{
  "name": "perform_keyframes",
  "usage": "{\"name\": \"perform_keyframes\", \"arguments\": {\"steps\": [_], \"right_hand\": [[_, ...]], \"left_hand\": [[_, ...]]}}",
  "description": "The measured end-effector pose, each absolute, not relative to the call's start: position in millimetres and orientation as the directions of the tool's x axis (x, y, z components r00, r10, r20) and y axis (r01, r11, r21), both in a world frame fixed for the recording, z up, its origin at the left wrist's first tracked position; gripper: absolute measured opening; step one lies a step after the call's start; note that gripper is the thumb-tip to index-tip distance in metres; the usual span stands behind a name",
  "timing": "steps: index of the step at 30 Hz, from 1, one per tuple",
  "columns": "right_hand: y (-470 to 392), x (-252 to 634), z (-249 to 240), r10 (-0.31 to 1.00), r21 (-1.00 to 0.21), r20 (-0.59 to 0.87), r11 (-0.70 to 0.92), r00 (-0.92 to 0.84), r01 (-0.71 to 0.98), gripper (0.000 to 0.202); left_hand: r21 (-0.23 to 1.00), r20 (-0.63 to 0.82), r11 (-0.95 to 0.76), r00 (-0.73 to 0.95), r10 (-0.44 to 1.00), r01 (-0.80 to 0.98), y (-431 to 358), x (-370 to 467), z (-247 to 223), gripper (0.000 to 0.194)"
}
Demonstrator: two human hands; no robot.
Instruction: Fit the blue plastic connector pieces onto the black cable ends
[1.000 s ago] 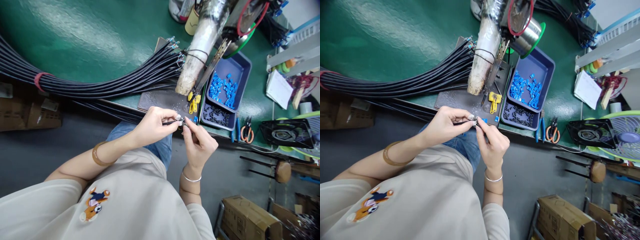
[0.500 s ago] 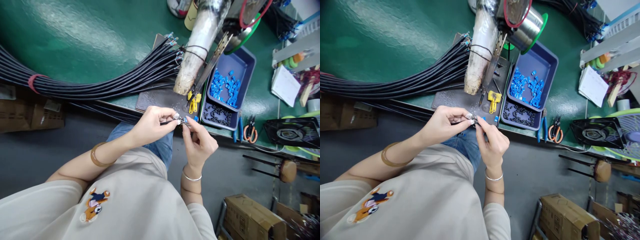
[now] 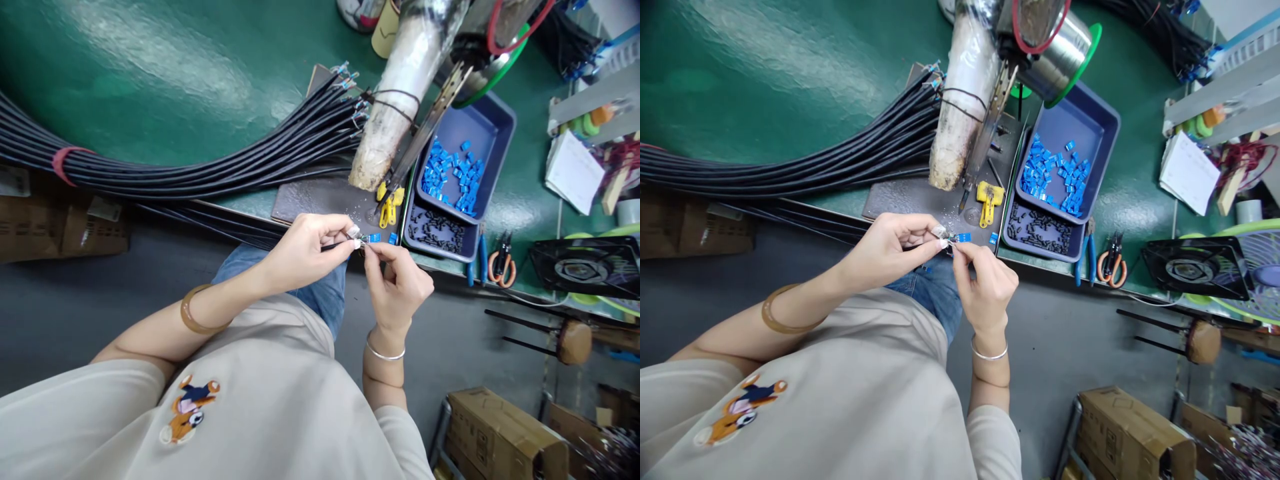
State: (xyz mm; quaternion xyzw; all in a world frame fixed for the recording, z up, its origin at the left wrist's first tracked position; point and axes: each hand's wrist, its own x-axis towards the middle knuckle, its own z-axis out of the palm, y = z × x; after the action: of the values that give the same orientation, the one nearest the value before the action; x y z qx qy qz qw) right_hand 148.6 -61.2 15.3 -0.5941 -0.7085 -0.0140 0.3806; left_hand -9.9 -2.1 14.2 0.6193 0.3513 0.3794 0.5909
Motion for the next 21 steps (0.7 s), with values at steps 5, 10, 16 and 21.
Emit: {"name": "perform_keyframes", "arguments": {"steps": [5,10,16,21], "right_hand": [[-63,150,21,0.961,-0.794,0.240,0.110,0.141,0.597,0.013],[-61,152,29,0.768,-0.809,0.525,0.317,0.366,0.495,0.012],[-61,150,23,0.717,-0.689,0.628,0.331,0.304,0.645,0.021],[-56,151,10,0.811,-0.581,0.581,0.356,0.067,0.732,0.015]], "left_hand": [[0.996,0.093,-0.084,0.471,0.877,-0.039,-6,-10,12,0.011],[0.997,0.057,-0.030,0.409,0.911,-0.073,-7,-9,11,0.016],[0.997,0.010,0.022,0.407,0.913,-0.074,-1,-8,10,0.015],[0.998,0.029,-0.002,0.422,0.906,-0.064,4,-5,7,0.017]]}}
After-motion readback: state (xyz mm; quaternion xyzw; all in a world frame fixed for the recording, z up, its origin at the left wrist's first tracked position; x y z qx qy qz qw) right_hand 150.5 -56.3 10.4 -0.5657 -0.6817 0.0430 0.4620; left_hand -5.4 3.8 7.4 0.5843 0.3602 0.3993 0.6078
